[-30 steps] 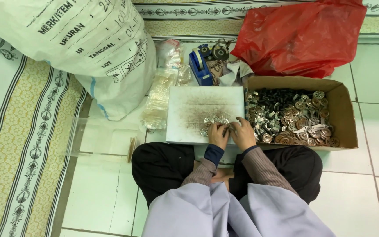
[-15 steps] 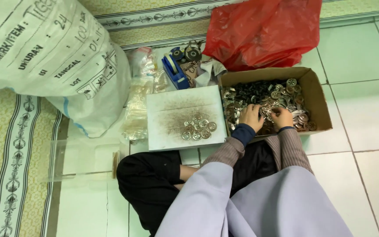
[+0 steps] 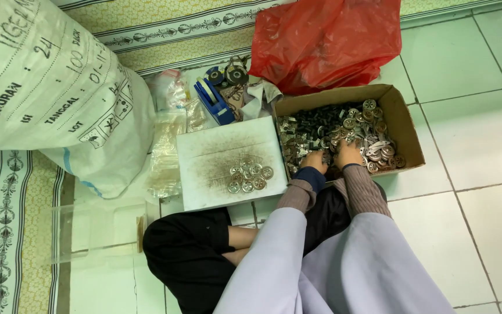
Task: The person is manually counting and packing small decorative metal pieces into individual plastic bags while sitting on the floor.
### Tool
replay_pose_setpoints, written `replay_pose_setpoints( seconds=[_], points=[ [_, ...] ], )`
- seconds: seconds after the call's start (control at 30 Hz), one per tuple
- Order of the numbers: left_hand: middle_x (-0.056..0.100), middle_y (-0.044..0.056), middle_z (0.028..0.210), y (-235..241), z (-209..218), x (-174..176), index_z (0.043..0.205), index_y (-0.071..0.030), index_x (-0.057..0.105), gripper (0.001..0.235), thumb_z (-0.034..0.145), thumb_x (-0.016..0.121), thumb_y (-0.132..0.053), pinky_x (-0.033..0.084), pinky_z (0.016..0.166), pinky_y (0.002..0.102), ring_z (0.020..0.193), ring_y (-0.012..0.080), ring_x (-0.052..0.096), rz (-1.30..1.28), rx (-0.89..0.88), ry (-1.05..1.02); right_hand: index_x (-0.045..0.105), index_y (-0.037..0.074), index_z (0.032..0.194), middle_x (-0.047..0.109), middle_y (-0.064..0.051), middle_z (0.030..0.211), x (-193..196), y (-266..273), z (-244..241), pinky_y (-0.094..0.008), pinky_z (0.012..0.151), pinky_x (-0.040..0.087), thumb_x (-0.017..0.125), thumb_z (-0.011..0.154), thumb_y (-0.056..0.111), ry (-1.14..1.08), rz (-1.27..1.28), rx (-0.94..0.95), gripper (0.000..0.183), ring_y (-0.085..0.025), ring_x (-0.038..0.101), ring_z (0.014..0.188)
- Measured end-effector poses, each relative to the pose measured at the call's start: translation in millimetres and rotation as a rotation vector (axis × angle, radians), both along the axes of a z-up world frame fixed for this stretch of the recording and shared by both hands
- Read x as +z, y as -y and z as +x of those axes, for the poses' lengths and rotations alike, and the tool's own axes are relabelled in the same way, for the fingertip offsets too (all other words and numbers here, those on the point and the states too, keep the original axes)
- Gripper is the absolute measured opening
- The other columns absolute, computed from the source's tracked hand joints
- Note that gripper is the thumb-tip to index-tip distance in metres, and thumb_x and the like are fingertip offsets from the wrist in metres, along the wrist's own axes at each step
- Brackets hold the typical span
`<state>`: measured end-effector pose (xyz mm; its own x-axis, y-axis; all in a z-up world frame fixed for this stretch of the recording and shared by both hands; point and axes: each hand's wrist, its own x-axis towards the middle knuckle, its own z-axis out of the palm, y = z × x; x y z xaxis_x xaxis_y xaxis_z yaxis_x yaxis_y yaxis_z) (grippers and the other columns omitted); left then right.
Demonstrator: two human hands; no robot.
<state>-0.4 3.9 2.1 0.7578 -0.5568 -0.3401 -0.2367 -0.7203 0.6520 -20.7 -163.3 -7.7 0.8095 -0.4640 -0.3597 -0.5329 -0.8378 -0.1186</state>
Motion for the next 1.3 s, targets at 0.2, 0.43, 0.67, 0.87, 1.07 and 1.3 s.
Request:
replay_pose_setpoints(
  seconds=[0.2, 0.43, 0.67, 0.87, 1.07, 1.3],
  points=[
    [0.064, 0.019, 0.134, -26, -8, 67, 0.143, -0.009, 0.055, 0.043, 0.102, 0.052, -0.023, 0.055, 0.102, 0.047, 0.125, 0.0355, 0.062, -0.190, 0.161, -0.073, 0.063, 0.007, 0.127, 0.062, -0.023, 0.124, 13, -8, 2, -0.056, 0.091, 0.058, 0.074, 0.089, 0.020, 0.103, -0.022, 0.080, 0.042, -0.042, 0.066, 0.113],
    [0.060, 0.021, 0.140, -21, -9, 48, 0.147, -0.006, 0.053, 0.049, 0.105, 0.054, -0.032, 0.051, 0.108, 0.047, 0.131, 0.0368, 0.058, -0.417, 0.292, -0.112, 0.074, 0.013, 0.113, 0.076, -0.015, 0.102, 88, -37, -27, -0.051, 0.096, 0.052, 0.070, 0.098, 0.030, 0.577, 0.366, -0.065, 0.024, -0.039, 0.069, 0.109],
    [0.073, 0.017, 0.103, -27, -15, 52, 0.122, -0.006, 0.071, 0.033, 0.105, 0.064, -0.034, 0.058, 0.086, 0.043, 0.099, 0.0311, 0.070, -0.749, 0.511, -0.079, 0.073, 0.011, 0.120, 0.074, -0.016, 0.103, 112, -49, -39, -0.046, 0.095, 0.052, 0.079, 0.096, 0.026, 0.649, 0.851, -0.259, 0.029, -0.030, 0.068, 0.106],
    [0.072, 0.008, 0.074, -72, -39, 91, 0.094, -0.010, 0.076, 0.019, 0.099, 0.075, -0.028, 0.055, 0.061, 0.031, 0.067, 0.0196, 0.067, -0.913, 0.613, 0.175, 0.066, 0.007, 0.129, 0.073, -0.012, 0.090, 131, -80, -52, -0.031, 0.081, 0.057, 0.079, 0.093, 0.013, 0.694, 1.200, -0.217, 0.038, -0.016, 0.068, 0.087],
    [0.076, 0.008, 0.077, -158, -49, 94, 0.092, -0.012, 0.076, 0.016, 0.092, 0.082, -0.026, 0.056, 0.061, 0.030, 0.070, 0.0211, 0.072, -0.785, 0.698, 0.247, 0.069, 0.007, 0.122, 0.075, -0.018, 0.090, 142, -161, -54, -0.037, 0.071, 0.059, 0.077, 0.094, 0.010, 0.672, 1.048, -0.009, 0.029, -0.024, 0.069, 0.080],
    [0.069, 0.006, 0.102, -239, -33, 108, 0.110, -0.015, 0.073, 0.024, 0.096, 0.073, -0.034, 0.056, 0.092, 0.041, 0.101, 0.0262, 0.069, -0.215, 0.687, 0.469, 0.066, 0.010, 0.118, 0.078, -0.014, 0.098, 174, -263, -31, -0.044, 0.067, 0.059, 0.070, 0.098, 0.021, 0.533, 0.495, 0.224, 0.023, -0.030, 0.073, 0.080]
  ],
)
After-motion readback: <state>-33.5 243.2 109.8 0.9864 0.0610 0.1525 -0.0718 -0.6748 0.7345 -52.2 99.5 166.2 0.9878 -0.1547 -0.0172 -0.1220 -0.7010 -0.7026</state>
